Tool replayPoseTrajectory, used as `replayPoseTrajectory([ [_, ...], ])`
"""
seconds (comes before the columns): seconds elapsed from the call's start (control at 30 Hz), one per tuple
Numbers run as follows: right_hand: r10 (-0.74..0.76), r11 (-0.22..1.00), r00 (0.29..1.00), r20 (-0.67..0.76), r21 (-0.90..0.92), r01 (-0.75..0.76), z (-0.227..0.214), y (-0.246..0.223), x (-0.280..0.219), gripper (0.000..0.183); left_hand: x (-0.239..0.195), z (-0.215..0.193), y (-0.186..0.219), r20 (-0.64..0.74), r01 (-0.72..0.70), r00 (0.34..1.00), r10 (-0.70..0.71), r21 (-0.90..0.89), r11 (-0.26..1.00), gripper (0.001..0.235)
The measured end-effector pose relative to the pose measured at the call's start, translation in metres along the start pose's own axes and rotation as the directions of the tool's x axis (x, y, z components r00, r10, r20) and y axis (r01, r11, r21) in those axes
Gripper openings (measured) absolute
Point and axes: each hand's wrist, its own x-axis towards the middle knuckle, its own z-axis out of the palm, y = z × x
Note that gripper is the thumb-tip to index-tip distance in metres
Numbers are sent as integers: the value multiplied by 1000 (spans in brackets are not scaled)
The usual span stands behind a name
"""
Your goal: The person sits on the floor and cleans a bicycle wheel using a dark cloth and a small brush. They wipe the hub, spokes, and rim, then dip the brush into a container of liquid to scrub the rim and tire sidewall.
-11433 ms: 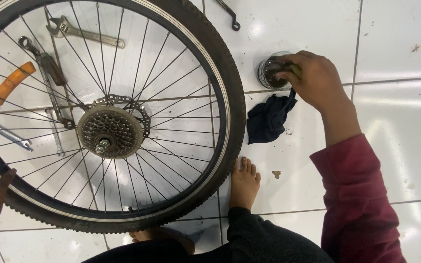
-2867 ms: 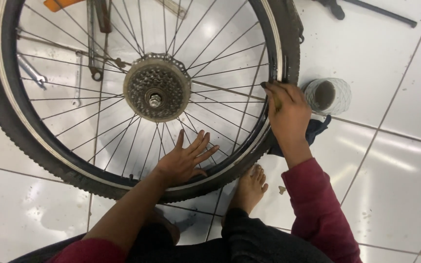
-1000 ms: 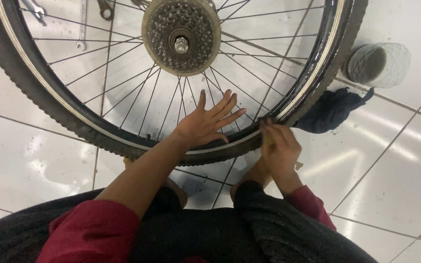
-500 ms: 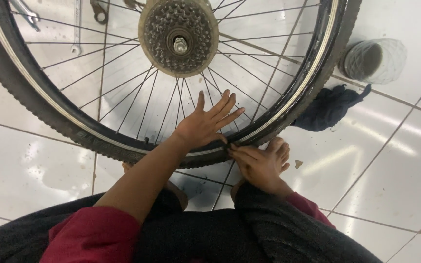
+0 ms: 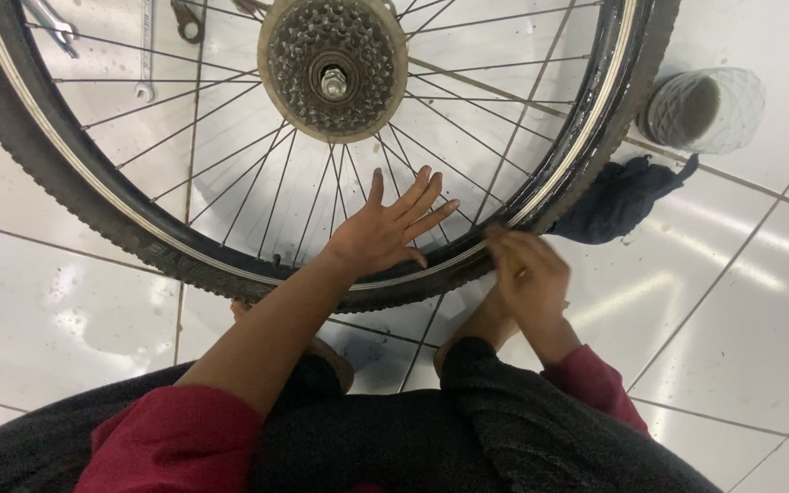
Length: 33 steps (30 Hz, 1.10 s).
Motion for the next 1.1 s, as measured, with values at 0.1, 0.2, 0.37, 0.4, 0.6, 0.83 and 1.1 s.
replayPoseTrajectory([
  [0.1, 33, 982, 993, -110, -181, -53, 6, -7, -3, 12, -3, -1, 1, -5, -1, 1000, 1, 6, 1000, 99],
  [0.2, -165, 962, 984, 64, -208, 175, 19, -30, -9, 16, -1, -2, 0, 9, 2, 1000, -2, 10, 1000, 97],
  [0.37, -165, 986, 984, 70, 48, 162, -14, -36, 28, 13, -1, -13, -7, 36, -8, 999, 8, 7, 1000, 104],
  [0.4, -166, 985, 983, 82, 52, 162, -17, -32, 28, 13, -4, -18, -10, 40, 0, 999, 0, -2, 1000, 104],
  [0.6, -300, 951, 945, 129, -35, 306, -22, -36, 37, 7, -43, -46, -45, 18, -120, 992, 125, -192, 974, 84],
  [0.83, -500, 862, 828, 256, 53, 504, -10, -14, 33, 17, -181, -77, -85, -1, -84, 996, 85, -140, 987, 93],
  [1.1, -604, 775, 692, 395, 90, 625, -8, -14, 28, 31, -257, -90, -98, 461, 734, 171, -871, -649, -200, 107],
])
